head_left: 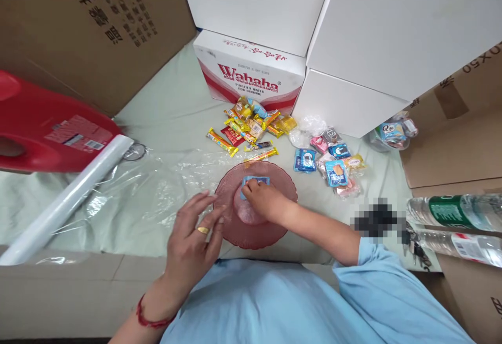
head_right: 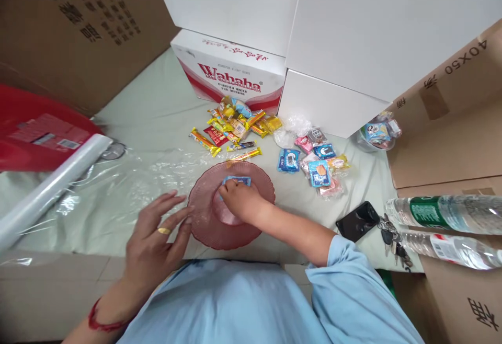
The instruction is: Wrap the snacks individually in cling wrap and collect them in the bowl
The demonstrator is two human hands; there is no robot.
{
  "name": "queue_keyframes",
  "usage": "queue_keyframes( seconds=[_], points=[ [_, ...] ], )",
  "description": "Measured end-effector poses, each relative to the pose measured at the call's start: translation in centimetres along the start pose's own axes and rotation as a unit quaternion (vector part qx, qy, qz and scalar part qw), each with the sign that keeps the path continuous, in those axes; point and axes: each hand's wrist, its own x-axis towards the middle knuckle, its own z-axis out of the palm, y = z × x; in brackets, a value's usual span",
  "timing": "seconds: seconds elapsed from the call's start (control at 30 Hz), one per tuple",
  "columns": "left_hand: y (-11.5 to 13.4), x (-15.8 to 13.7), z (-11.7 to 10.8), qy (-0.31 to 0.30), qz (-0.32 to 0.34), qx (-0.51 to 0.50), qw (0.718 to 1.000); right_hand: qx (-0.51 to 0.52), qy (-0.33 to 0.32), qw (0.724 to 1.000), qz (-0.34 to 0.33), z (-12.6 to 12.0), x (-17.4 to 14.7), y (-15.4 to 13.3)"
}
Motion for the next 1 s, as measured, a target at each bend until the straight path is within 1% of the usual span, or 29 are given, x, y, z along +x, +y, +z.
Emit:
queue_keyframes(
  seconds=[0.07, 0.1, 0.13, 0.17, 0.2, 0.23, 0.27, 0.3, 0.33, 0.37, 0.4, 0.43, 0.47, 0.57, 0.63, 0.73, 0.77, 0.8, 0.83, 0.9, 1.0],
  points=[
    [0.0, -0.6, 1.0, -0.024, 0.015, -0.040, 0.999, 0.070, 0.011, 0.997, -0.030, -0.7, -0.9, 0.7],
    [-0.2, -0.8, 1.5, -0.035, 0.014, -0.053, 0.998, 0.120, 0.036, 0.991, -0.037, -1.2, -1.8, 1.5],
    [-0.5, -1.1, 2.0, -0.043, 0.009, -0.062, 0.997, 0.171, 0.077, 0.982, -0.023, -1.8, -2.9, 2.6],
    [-0.8, -1.3, 2.5, -0.052, 0.001, -0.069, 0.996, 0.215, 0.131, 0.968, 0.016, -2.2, -4.2, 3.9],
    [-1.1, -1.4, 3.0, -0.059, -0.007, -0.075, 0.995, 0.241, 0.192, 0.947, 0.089, -2.5, -5.5, 5.5],
    [-1.4, -1.5, 3.5, -0.066, -0.015, -0.079, 0.995, 0.243, 0.240, 0.922, 0.184, -2.5, -6.7, 7.0],
    [-1.7, -1.5, 3.8, -0.073, -0.022, -0.082, 0.994, 0.223, 0.257, 0.897, 0.283, -2.3, -7.8, 8.6],
    [-1.9, -1.5, 4.1, -0.080, -0.027, -0.083, 0.993, 0.193, 0.234, 0.877, 0.373, -1.9, -8.7, 10.1],
    [-2.0, -1.4, 4.3, -0.084, -0.032, -0.083, 0.992, 0.165, 0.187, 0.863, 0.439, -1.3, -9.3, 11.3],
    [-2.1, -1.3, 4.3, -0.089, -0.034, -0.084, 0.992, 0.141, 0.138, 0.853, 0.484, -0.8, -9.6, 12.4],
    [-2.1, -1.2, 4.3, -0.092, -0.034, -0.088, 0.991, 0.124, 0.095, 0.846, 0.510, -0.3, -9.6, 13.2],
    [-2.1, -1.0, 4.2, -0.093, -0.033, -0.095, 0.991, 0.112, 0.069, 0.842, 0.524, 0.0, -9.4, 13.7],
    [-2.2, -0.8, 4.1, -0.093, -0.032, -0.103, 0.990, 0.104, 0.059, 0.838, 0.533, 0.2, -8.9, 14.0],
    [-2.2, -0.4, 3.9, -0.094, -0.041, -0.111, 0.988, 0.091, 0.068, 0.820, 0.561, 0.2, -6.8, 14.1],
    [-2.2, -0.3, 4.1, -0.103, -0.051, -0.095, 0.989, 0.100, 0.086, 0.820, 0.557, 0.3, -5.6, 14.0],
    [-2.1, -0.6, 4.8, -0.114, -0.053, -0.071, 0.990, 0.139, 0.151, 0.838, 0.505, 1.4, -4.5, 14.0],
    [-2.0, -0.8, 5.0, -0.112, -0.054, -0.067, 0.990, 0.156, 0.183, 0.838, 0.490, 2.0, -4.4, 14.0],
    [-2.0, -0.9, 5.1, -0.107, -0.055, -0.066, 0.991, 0.176, 0.217, 0.832, 0.479, 2.6, -4.3, 14.0],
    [-1.9, -0.9, 5.2, -0.102, -0.056, -0.068, 0.991, 0.203, 0.249, 0.822, 0.470, 3.1, -4.3, 14.1],
    [-1.8, -1.0, 5.3, -0.091, -0.056, -0.078, 0.991, 0.286, 0.305, 0.788, 0.452, 3.7, -4.7, 14.0],
    [-1.7, -1.0, 5.2, -0.062, -0.048, -0.097, 0.992, 0.445, 0.370, 0.715, 0.393, 3.1, -6.2, 13.5]
  ],
)
